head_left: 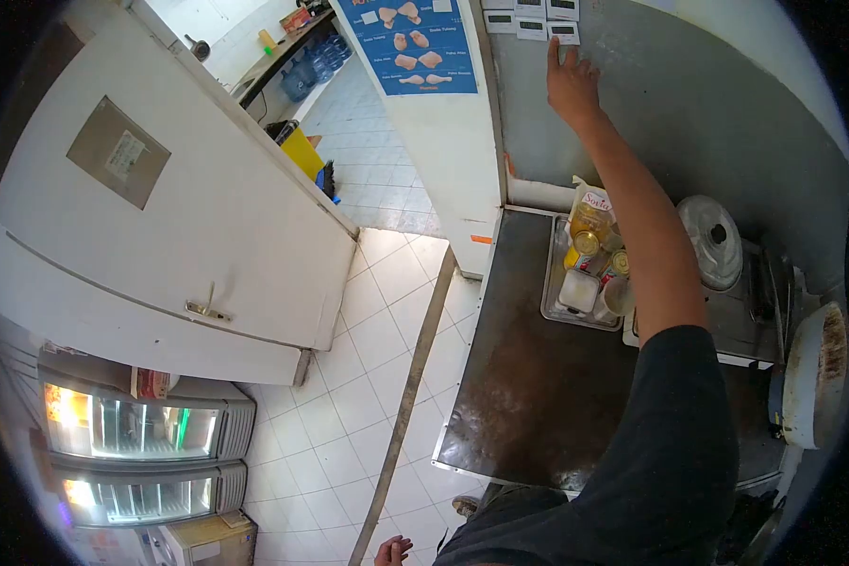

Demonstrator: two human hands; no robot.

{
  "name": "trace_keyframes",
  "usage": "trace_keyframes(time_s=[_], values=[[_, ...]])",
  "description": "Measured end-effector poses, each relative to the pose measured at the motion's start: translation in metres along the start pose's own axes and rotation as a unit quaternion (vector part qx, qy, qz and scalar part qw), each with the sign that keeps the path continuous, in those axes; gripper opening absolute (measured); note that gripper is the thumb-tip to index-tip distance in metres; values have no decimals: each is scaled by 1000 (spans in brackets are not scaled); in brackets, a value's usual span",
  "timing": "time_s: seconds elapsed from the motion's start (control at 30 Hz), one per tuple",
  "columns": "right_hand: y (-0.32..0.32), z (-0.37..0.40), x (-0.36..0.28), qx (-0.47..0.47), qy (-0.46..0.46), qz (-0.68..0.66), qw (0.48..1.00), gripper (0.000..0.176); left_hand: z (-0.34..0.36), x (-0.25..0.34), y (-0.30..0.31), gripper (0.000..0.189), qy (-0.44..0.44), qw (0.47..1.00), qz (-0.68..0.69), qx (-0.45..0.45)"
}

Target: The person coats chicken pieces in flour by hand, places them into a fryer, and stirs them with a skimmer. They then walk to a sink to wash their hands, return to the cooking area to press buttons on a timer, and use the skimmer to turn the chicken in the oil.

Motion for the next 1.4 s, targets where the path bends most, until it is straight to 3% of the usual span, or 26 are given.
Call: trace_keyframes(time_s=[0.07,0.17,0.2,0.27,0.33,0.4,0.47,0.53,0.67,0.87,1.1,1.17,1.27,1.3,1.33,1.37,1.4], values=[[-6,-4,-2,-20,-5,7,1000,79,3,-5,0,46,-2,1000,4,2],[-6,1,-6,-53,-17,20,998,75,-4,-63,6,45,21,1000,-12,9],[-3,0,-7,-61,-21,24,998,74,0,-63,7,45,14,1000,-15,4],[-2,-1,-6,-46,-17,19,999,73,6,-7,0,45,-1,1000,-20,-2],[-5,-2,-6,-35,-14,13,999,73,3,-76,5,45,11,1000,20,12],[-9,-7,-6,-28,-13,8,999,73,7,-85,5,45,16,999,25,12],[-12,-7,-6,-25,12,32,999,72,15,-26,-6,45,9,1000,-1,0],[-10,-8,-9,-28,35,44,998,68,15,-35,-9,46,10,1000,9,1],[-6,-11,-10,-40,60,55,996,59,3,-138,-6,48,-9,995,92,21],[-12,-22,-22,-59,76,71,993,49,10,-56,-14,50,7,999,41,0],[-19,-27,-25,-137,54,69,987,50,21,-44,-14,52,8,999,45,-1],[-7,-19,-22,-112,42,3,993,50,24,-49,-15,53,9,999,48,-1],[5,25,-36,-130,57,-74,987,44,22,-47,-16,51,2,998,56,-6],[-4,61,-51,-264,85,-108,955,30,19,-42,-17,50,-5,998,55,-8],[13,115,-65,-229,139,-193,944,21,17,-38,-18,49,-12,998,55,-10],[25,178,-81,-338,185,-239,891,19,14,-32,-18,48,-21,998,54,-13],[40,265,-91,-426,298,-166,838,23,11,-25,-19,47,-30,998,53,-18]])
Point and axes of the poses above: each hand's wrist, its own z-axis away from the middle knuckle, its own y-axis out of the back of the hand, x = y × z, the point moved 10 cm from there along -z, towards the middle knuckle, and after that the axes turned 15 degrees about -y, right-handed, at the moved point
